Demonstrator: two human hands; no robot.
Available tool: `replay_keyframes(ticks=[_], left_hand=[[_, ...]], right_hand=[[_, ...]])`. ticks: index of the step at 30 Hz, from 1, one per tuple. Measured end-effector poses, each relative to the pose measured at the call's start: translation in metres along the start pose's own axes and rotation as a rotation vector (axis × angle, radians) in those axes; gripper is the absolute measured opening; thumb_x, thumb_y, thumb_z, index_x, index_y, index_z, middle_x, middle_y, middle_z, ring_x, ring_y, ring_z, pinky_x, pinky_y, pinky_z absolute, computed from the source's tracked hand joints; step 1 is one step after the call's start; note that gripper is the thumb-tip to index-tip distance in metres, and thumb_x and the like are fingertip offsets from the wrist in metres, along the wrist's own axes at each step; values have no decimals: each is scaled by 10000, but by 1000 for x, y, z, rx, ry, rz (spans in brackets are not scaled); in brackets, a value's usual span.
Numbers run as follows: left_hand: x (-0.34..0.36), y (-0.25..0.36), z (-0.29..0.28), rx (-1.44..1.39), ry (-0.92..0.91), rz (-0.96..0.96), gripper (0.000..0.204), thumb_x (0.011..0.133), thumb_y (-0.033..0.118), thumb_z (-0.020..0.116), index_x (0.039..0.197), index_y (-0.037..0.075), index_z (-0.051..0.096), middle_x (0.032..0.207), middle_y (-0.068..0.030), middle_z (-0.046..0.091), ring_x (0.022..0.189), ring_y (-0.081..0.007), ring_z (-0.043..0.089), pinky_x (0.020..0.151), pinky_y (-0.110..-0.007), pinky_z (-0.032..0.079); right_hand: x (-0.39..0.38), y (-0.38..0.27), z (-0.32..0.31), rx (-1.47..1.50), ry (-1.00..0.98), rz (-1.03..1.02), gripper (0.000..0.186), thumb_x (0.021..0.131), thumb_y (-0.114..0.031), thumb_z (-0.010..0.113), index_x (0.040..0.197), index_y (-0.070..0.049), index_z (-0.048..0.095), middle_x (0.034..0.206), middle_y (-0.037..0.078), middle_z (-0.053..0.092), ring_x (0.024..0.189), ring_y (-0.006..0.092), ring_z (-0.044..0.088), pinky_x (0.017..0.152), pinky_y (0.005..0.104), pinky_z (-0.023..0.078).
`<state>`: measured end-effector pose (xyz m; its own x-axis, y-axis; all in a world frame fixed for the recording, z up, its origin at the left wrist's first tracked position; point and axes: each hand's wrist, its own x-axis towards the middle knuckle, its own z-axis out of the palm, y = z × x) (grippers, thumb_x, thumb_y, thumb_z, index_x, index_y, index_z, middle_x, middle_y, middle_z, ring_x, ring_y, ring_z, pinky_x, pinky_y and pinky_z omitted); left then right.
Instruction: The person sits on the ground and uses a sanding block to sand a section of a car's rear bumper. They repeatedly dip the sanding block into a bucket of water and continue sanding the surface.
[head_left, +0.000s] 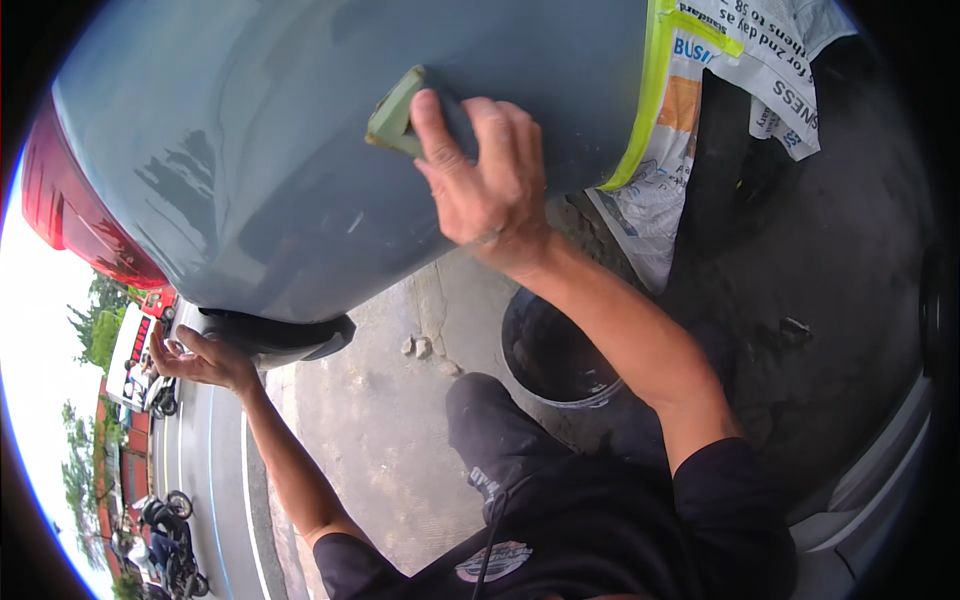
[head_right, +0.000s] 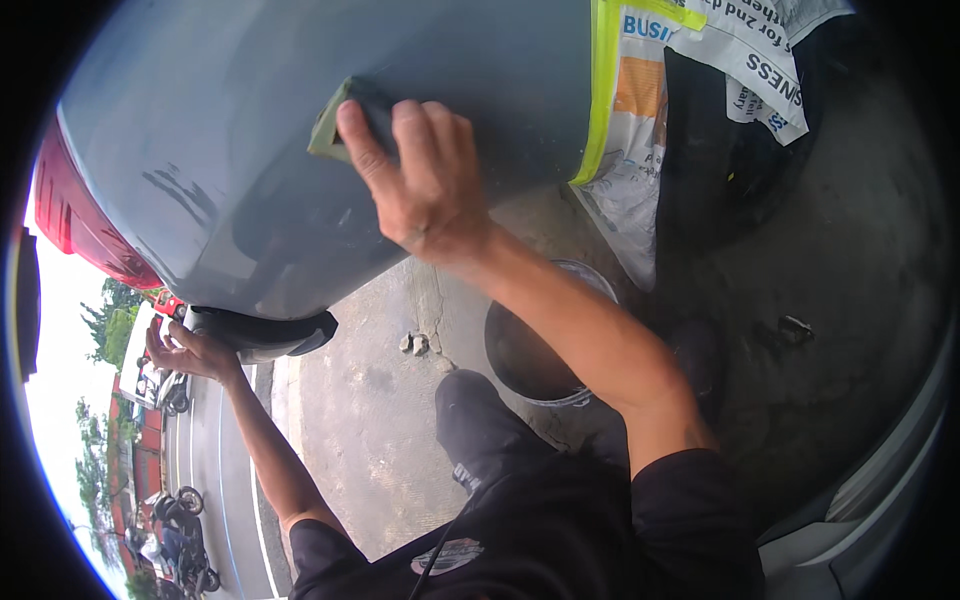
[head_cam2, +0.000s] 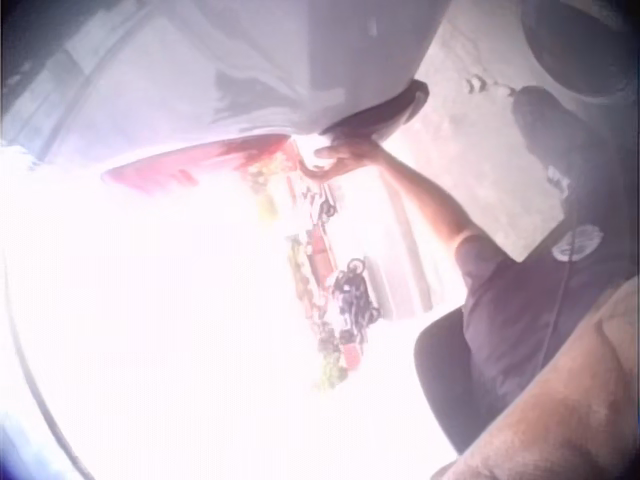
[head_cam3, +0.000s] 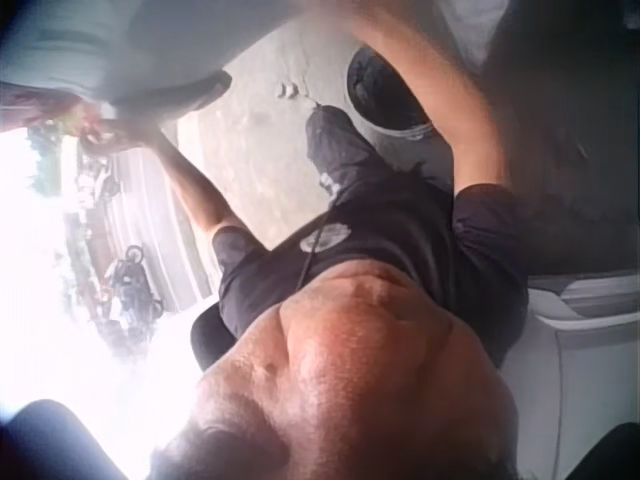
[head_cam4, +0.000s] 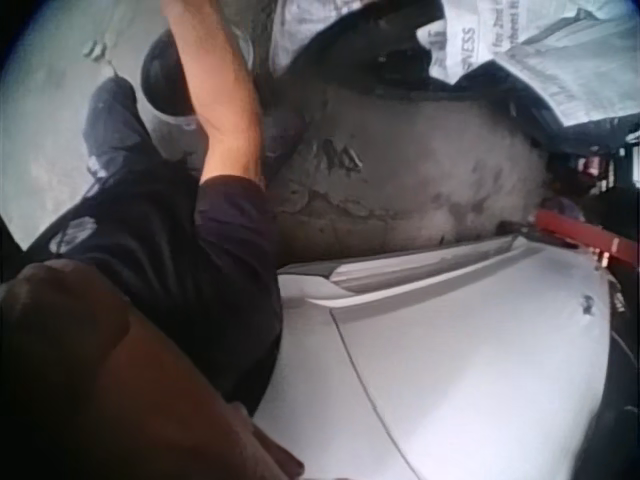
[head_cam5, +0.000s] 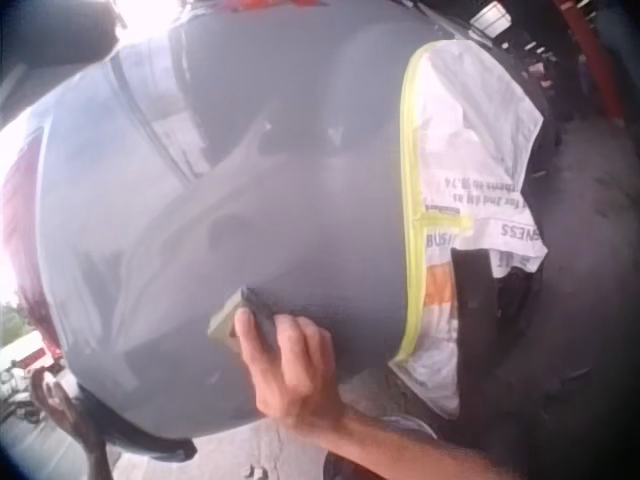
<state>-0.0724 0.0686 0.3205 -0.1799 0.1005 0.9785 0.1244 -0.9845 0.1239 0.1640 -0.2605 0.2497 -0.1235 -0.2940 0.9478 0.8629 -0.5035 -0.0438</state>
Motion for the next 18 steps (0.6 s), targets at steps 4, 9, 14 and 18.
replay_keyframes(ticks=[4, 9, 14, 18], left_hand=[[6, -7, -10, 1, 52, -35, 514, 1084, 262, 604, 1480, -7, 417, 1476, -230, 544, 1378, -365, 532, 1232, -600, 323], [-1, 3, -3, -73, 39, 7, 488, 1074, 203, 576, 1474, -26, 417, 1457, -234, 527, 1384, -362, 511, 1229, -589, 340], [8, -2, -12, -74, 57, -56, 494, 1065, 231, 576, 1454, -30, 419, 1452, -223, 541, 1362, -371, 532, 1250, -621, 323], [2, 4, -9, -50, 48, -20, 495, 1068, 236, 561, 1462, -25, 414, 1454, -220, 545, 1367, -365, 532, 1244, -606, 323]], right_hand=[[7, -5, 1, 95, -125, -128, 624, 952, -135, 728, 1560, -88, 596, 1102, 167, 592, 980, 327, 592, 834, 469, 488], [3, 27, -16, -47, -10, 87, 687, 936, -135, 747, 1593, -91, 556, 1129, 165, 589, 996, 328, 587, 848, 488, 481], [10, -2, 1, 72, -101, -132, 570, 940, -115, 726, 1503, -78, 648, 1125, 163, 594, 1003, 328, 589, 840, 485, 481], [8, 35, -22, -34, -8, 116, 520, 973, -104, 678, 1493, -95, 665, 1119, 183, 604, 995, 337, 596, 829, 482, 487]])
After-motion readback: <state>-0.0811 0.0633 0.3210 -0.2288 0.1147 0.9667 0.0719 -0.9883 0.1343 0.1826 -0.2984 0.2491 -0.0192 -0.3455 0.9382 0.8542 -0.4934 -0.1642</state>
